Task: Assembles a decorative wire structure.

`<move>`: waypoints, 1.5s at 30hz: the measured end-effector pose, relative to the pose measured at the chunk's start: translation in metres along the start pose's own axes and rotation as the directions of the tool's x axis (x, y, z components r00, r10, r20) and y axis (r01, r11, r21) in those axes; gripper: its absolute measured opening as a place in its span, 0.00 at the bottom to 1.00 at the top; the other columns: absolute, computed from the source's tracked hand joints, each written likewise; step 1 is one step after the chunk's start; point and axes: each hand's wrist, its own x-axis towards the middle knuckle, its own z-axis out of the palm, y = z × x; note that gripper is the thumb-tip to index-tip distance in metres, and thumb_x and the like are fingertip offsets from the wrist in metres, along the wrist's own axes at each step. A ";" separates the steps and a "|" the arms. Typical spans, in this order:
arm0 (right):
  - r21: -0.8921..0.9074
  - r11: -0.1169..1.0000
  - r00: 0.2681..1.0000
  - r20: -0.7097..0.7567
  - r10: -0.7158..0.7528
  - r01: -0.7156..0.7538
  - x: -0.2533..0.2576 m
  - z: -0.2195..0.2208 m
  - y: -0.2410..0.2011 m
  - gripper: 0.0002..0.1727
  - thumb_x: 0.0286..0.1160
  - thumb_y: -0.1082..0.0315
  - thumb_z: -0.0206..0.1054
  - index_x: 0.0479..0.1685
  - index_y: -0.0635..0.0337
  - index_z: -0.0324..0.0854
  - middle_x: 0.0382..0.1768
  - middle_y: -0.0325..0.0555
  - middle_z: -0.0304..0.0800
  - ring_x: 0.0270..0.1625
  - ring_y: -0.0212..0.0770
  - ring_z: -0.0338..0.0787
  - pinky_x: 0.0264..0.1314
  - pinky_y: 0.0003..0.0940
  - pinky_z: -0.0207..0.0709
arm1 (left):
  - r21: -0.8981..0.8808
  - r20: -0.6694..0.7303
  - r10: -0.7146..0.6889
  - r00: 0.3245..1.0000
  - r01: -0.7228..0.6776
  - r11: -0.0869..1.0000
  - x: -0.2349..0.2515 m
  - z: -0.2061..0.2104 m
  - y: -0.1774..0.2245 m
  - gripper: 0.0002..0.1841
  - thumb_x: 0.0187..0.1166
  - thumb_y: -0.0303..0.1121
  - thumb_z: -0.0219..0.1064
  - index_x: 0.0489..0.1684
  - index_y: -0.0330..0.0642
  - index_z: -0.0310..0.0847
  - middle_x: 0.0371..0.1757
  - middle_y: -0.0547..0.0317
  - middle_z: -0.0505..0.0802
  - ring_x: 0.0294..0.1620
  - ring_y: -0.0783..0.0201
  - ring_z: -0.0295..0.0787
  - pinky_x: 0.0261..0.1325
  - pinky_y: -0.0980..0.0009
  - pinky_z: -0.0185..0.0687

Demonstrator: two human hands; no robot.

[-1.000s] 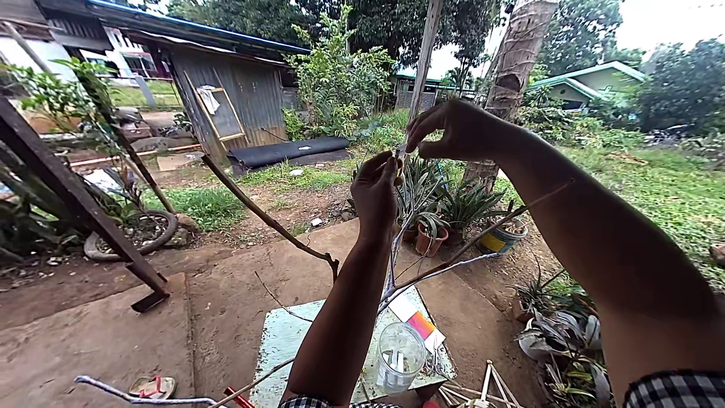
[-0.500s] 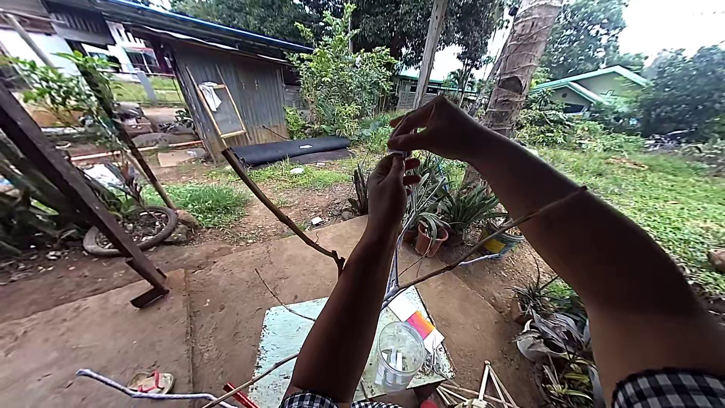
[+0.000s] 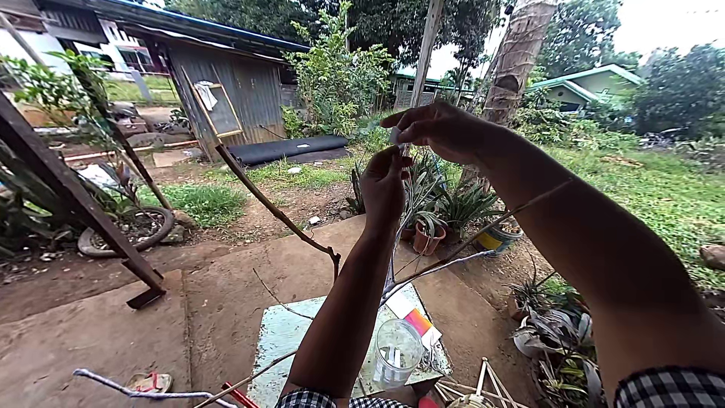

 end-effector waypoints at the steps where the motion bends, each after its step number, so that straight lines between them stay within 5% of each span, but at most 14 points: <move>1: -0.011 1.000 1.000 0.003 0.000 0.000 -0.002 0.000 0.000 0.09 0.75 0.70 0.61 0.45 0.62 0.85 0.69 0.43 0.83 0.67 0.28 0.82 0.70 0.28 0.75 | 0.000 0.002 0.002 1.000 -0.002 1.000 0.000 0.000 0.000 0.10 0.90 0.29 0.57 0.54 0.35 0.82 0.36 0.61 0.90 0.32 0.75 0.83 0.36 0.80 0.77; 10: -0.044 0.999 1.000 0.004 -0.014 0.015 -0.008 0.000 0.003 0.09 0.69 0.67 0.57 0.34 0.59 0.82 0.75 0.44 0.79 0.77 0.30 0.74 0.76 0.35 0.69 | 0.017 0.002 0.025 1.000 -0.025 1.000 0.000 -0.001 0.001 0.10 0.89 0.27 0.56 0.55 0.36 0.83 0.34 0.64 0.89 0.29 0.77 0.80 0.33 0.82 0.75; 13: 0.006 1.000 1.000 -0.008 -0.001 0.001 -0.011 -0.004 0.007 0.10 0.69 0.67 0.55 0.38 0.57 0.82 0.76 0.41 0.78 0.78 0.31 0.73 0.73 0.36 0.70 | 0.053 0.008 0.027 1.000 -0.027 0.998 0.000 -0.002 0.002 0.11 0.90 0.27 0.57 0.57 0.36 0.84 0.35 0.63 0.89 0.29 0.76 0.81 0.33 0.81 0.75; 21: 0.444 0.882 0.959 -0.283 -0.030 0.158 -0.050 -0.022 -0.001 0.20 0.87 0.58 0.36 0.49 0.48 0.76 0.71 0.42 0.85 0.77 0.44 0.81 0.71 0.50 0.77 | 0.079 -0.010 0.008 1.000 -0.007 0.997 0.000 -0.003 0.004 0.12 0.90 0.27 0.55 0.60 0.36 0.83 0.38 0.60 0.90 0.31 0.75 0.82 0.33 0.80 0.76; 25: 0.562 0.785 0.781 -0.601 0.172 0.259 -0.104 -0.013 0.011 0.19 0.94 0.57 0.35 0.66 0.50 0.68 0.60 0.41 0.90 0.62 0.43 0.91 0.63 0.43 0.85 | 0.077 -0.002 -0.008 1.000 0.008 0.997 -0.002 -0.004 0.007 0.14 0.92 0.30 0.53 0.62 0.36 0.82 0.39 0.60 0.91 0.35 0.72 0.85 0.38 0.76 0.80; 28: 0.578 0.703 0.702 -0.694 0.158 0.413 -0.173 0.011 0.049 0.15 0.92 0.59 0.44 0.50 0.42 0.79 0.30 0.28 0.87 0.39 0.33 0.91 0.53 0.38 0.88 | 0.072 0.016 0.011 1.000 -0.012 0.997 -0.002 -0.006 0.005 0.18 0.94 0.32 0.46 0.67 0.36 0.80 0.43 0.58 0.92 0.38 0.69 0.88 0.41 0.72 0.82; 31: 0.590 0.611 0.670 -0.731 0.126 0.528 -0.254 0.051 0.103 0.12 0.86 0.57 0.57 0.38 0.35 0.86 0.17 0.21 0.77 0.25 0.24 0.82 0.41 0.28 0.83 | 0.138 0.033 0.100 0.994 -0.103 0.985 0.000 -0.006 0.005 0.18 0.93 0.34 0.48 0.69 0.35 0.77 0.52 0.54 0.90 0.44 0.67 0.89 0.46 0.70 0.85; 34: 0.623 0.516 0.569 -0.772 0.282 0.589 -0.323 0.103 0.157 0.06 0.79 0.57 0.66 0.37 0.37 0.89 0.20 0.23 0.82 0.26 0.25 0.84 0.41 0.28 0.85 | 0.378 0.082 0.225 0.971 -0.240 0.894 0.009 -0.007 0.008 0.17 0.86 0.32 0.61 0.67 0.33 0.79 0.60 0.47 0.88 0.45 0.65 0.90 0.51 0.67 0.88; 39: 0.704 0.544 0.292 -0.697 0.655 0.457 -0.398 0.158 0.199 0.23 0.91 0.61 0.36 0.45 0.37 0.81 0.23 0.25 0.86 0.27 0.27 0.88 0.37 0.28 0.87 | 0.583 0.085 0.293 0.952 -0.286 0.760 0.015 -0.006 0.022 0.11 0.83 0.32 0.64 0.53 0.35 0.85 0.48 0.53 0.91 0.35 0.70 0.88 0.44 0.72 0.85; 43: 0.710 0.549 0.189 -0.671 0.717 0.441 -0.428 0.162 0.197 0.22 0.92 0.63 0.35 0.47 0.40 0.80 0.23 0.27 0.87 0.27 0.29 0.90 0.38 0.29 0.88 | 0.614 0.115 0.206 0.972 -0.232 0.754 0.016 -0.006 0.028 0.17 0.84 0.36 0.64 0.62 0.33 0.82 0.56 0.48 0.90 0.41 0.66 0.91 0.51 0.67 0.89; 45: 0.704 0.554 0.172 -0.674 0.718 0.445 -0.431 0.162 0.197 0.22 0.91 0.64 0.36 0.47 0.41 0.80 0.23 0.26 0.87 0.27 0.28 0.90 0.37 0.28 0.88 | 0.638 0.097 0.190 0.977 -0.207 0.742 0.015 -0.003 0.029 0.15 0.83 0.37 0.66 0.58 0.35 0.84 0.52 0.50 0.92 0.40 0.67 0.91 0.50 0.67 0.89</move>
